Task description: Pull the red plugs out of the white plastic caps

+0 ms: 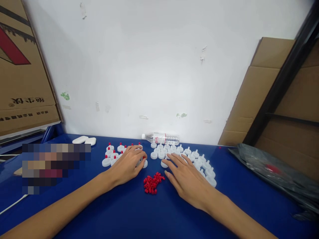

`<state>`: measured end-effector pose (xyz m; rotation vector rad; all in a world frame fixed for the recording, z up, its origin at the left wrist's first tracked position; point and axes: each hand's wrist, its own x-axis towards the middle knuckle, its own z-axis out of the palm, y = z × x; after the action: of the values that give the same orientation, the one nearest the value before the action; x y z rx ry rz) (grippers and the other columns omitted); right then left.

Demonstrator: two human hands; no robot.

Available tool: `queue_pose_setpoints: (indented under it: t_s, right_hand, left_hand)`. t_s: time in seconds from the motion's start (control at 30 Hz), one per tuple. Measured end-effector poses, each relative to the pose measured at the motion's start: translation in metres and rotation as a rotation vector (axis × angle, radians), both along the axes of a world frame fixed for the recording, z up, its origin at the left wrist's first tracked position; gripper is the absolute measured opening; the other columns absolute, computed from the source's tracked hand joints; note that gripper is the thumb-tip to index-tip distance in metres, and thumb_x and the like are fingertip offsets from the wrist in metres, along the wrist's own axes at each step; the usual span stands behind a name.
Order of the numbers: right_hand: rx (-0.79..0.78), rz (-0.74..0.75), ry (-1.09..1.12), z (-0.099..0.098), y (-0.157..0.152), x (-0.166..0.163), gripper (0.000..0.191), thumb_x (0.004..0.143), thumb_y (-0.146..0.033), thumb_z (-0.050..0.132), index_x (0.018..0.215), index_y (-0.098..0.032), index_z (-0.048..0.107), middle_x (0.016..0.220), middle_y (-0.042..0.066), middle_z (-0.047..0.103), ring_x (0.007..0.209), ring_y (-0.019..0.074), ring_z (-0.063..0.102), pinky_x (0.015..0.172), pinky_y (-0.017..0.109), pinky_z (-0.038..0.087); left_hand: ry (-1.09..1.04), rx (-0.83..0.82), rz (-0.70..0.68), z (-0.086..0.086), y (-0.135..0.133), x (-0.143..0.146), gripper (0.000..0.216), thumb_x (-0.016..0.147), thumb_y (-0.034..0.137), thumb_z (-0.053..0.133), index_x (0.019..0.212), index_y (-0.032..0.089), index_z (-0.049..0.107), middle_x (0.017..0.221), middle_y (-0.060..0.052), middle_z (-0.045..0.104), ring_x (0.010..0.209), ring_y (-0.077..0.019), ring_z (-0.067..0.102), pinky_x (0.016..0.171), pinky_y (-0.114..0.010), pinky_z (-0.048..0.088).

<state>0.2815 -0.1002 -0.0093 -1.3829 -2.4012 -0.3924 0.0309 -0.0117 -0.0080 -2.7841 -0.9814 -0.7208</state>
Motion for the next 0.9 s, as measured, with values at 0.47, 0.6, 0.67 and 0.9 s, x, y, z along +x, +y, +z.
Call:
queue_pose_setpoints:
  t_s: [0.47,0.6,0.67,0.9]
  right_hand:
    - [-0.100,0.003,-0.009,0.004,-0.003,0.003,0.036,0.107,-0.029,0.036,0.136,-0.023,0.056,0.131,0.011,0.065,0.130,0.0285,0.056,0.114,0.062,0.035]
    - [-0.116,-0.007,-0.023,-0.001,-0.003,0.004,0.043,0.108,-0.037,0.035,0.145,-0.021,0.050,0.146,0.012,0.055,0.143,0.0320,0.042,0.117,0.062,0.032]
    - [-0.131,0.007,-0.029,-0.003,-0.002,0.005,0.044,0.108,-0.038,0.034,0.145,-0.019,0.050,0.146,0.011,0.056,0.142,0.0318,0.043,0.117,0.062,0.031]
    - [-0.089,0.054,-0.012,-0.002,-0.001,0.003,0.039,0.108,-0.033,0.036,0.137,-0.019,0.056,0.133,0.012,0.066,0.136,0.0293,0.051,0.115,0.059,0.036]
  left_hand:
    - [0.064,-0.082,-0.296,0.019,-0.024,0.003,0.018,0.100,0.016,0.056,0.094,0.023,0.070,0.095,-0.003,0.069,0.104,-0.0229,0.054,0.096,-0.041,0.041]
    - [0.090,-0.087,-0.315,0.017,-0.024,0.003,0.017,0.099,0.014,0.059,0.095,0.024,0.071,0.096,-0.002,0.070,0.101,-0.0228,0.055,0.095,-0.040,0.039]
    - [0.097,-0.094,-0.311,0.015,-0.022,0.002,0.015,0.099,0.015,0.060,0.095,0.024,0.072,0.095,-0.002,0.071,0.101,-0.0224,0.056,0.095,-0.039,0.039]
    - [0.096,-0.086,-0.316,0.008,-0.014,0.000,0.017,0.100,0.016,0.058,0.095,0.024,0.072,0.096,-0.002,0.071,0.099,-0.0217,0.056,0.092,-0.038,0.038]
